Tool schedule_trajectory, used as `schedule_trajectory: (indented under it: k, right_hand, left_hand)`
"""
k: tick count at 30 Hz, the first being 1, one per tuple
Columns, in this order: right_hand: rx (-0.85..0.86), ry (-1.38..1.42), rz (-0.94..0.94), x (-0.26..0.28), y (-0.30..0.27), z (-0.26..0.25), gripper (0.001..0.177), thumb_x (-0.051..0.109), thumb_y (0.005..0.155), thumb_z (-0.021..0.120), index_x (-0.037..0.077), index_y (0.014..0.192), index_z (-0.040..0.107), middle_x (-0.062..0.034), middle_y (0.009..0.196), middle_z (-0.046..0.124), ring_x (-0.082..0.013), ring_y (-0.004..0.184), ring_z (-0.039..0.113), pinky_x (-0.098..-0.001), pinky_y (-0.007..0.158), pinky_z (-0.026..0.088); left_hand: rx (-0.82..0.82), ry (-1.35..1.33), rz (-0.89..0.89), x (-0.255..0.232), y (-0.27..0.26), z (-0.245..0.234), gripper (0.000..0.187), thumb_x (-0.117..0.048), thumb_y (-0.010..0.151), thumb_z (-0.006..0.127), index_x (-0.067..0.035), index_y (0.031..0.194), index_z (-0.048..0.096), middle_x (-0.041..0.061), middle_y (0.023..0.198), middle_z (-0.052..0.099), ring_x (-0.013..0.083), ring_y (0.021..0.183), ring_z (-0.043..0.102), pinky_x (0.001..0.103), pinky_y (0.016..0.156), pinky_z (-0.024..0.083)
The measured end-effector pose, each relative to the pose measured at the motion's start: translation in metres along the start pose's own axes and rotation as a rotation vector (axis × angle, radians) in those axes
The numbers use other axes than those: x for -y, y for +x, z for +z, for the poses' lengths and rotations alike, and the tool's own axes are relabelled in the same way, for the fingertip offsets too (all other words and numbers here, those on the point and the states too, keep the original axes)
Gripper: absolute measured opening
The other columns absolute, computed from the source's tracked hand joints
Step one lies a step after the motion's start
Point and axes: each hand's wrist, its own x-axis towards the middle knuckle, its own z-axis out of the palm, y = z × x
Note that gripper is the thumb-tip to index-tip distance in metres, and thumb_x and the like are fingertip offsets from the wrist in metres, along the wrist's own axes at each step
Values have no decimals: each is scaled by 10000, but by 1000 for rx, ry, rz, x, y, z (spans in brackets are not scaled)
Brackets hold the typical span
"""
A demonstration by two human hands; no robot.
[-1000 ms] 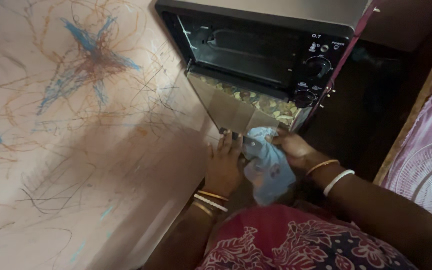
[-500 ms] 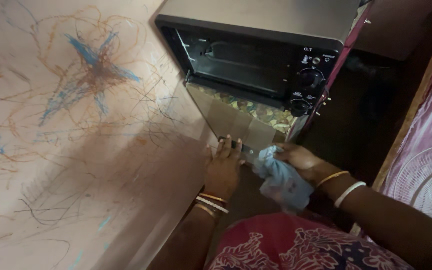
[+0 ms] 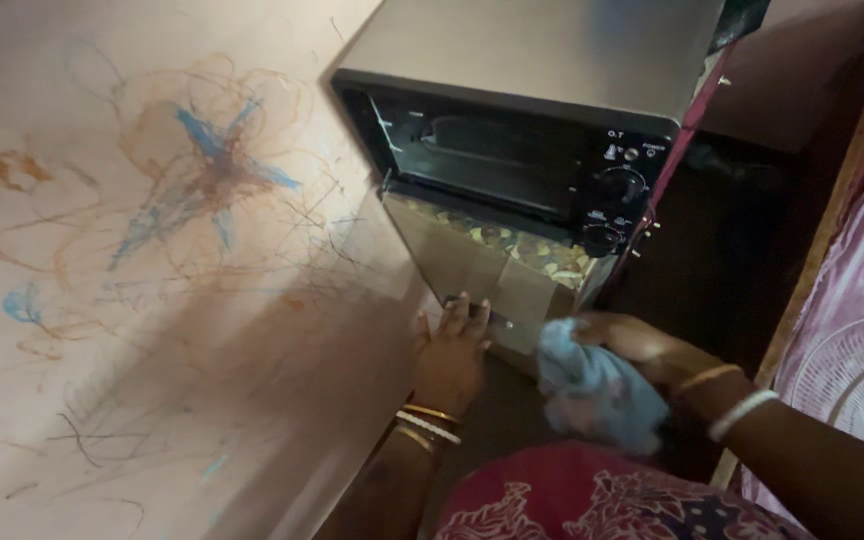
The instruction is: The person wipes the exterior and interior of a toaster oven with a cloth, removes the wire rack to wipe it individually, and cleans the inside of the oven door.
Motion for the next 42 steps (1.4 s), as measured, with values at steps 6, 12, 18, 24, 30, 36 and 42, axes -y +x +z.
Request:
schedule_trajectory:
  k: [6, 12, 18, 24, 30, 36, 42]
  right_hand:
    - [-6, -148, -202, 11, -37, -27, 435, 179, 964, 564, 23, 1368, 611, -167, 1224, 734, -273, 1039, 726, -362, 908, 573]
    - [-170, 110, -421, 53, -59, 2, 347, 156, 996, 555, -14, 1294, 611, -147, 1078, 727, -224, 898, 712, -367, 788, 589]
    - [-70, 73, -509, 70, -59, 27, 278, 137, 987, 576, 14, 1221, 663, -104, 995, 734, -186, 848, 690, -347, 767, 580]
    - [-90, 141, -505, 76, -58, 23, 262, 124, 979, 573, -1, 1186, 673, -106, 982, 748, -186, 842, 710, -346, 775, 594]
    - [-138, 163, -494, 75, -61, 12, 267, 127, 980, 570, -1, 1189, 676, -126, 986, 748, -203, 842, 706, -357, 768, 590]
    - [-176, 159, -431, 74, -72, 7, 295, 140, 971, 564, 3, 1211, 668, -145, 1003, 744, -218, 862, 715, -368, 787, 599]
    - [-168, 151, -401, 76, -66, 7, 303, 146, 971, 569, -2, 1217, 666, -140, 1023, 748, -220, 904, 714, -373, 821, 595]
  left_hand:
    - [-87, -176, -101, 1, 15, -17, 429, -326, 999, 600, -121, 1375, 618, 128, 1406, 633, 319, 1359, 541, 593, 1175, 310]
    - [-63, -1215, -696, 22, 91, -26, 540, -391, 945, 638, -124, 1412, 595, 140, 1397, 638, 311, 1304, 596, 516, 1098, 428]
    - [-49, -1650, -806, 42, 184, -13, 665, -439, 914, 658, -100, 1472, 531, 147, 1455, 592, 317, 1322, 595, 484, 1064, 467]
    - [-85, -1736, -916, 28, 257, -10, 772, -492, 907, 718, -76, 1505, 462, 191, 1530, 453, 356, 1359, 533, 501, 1104, 450]
    - [-196, -1795, -871, 23, 304, 12, 488, -286, 870, 693, -74, 1283, 542, 143, 1324, 595, 389, 1215, 620, 569, 917, 549]
    - [-171, -1837, -752, 30, 292, 8, 411, -152, 893, 628, -17, 1271, 538, 151, 1213, 606, 376, 1141, 663, 546, 833, 588]
    - [-260, -1848, -829, 15, 271, -4, 306, -90, 877, 619, -75, 1163, 511, 126, 1132, 604, 359, 1047, 689, 532, 830, 594]
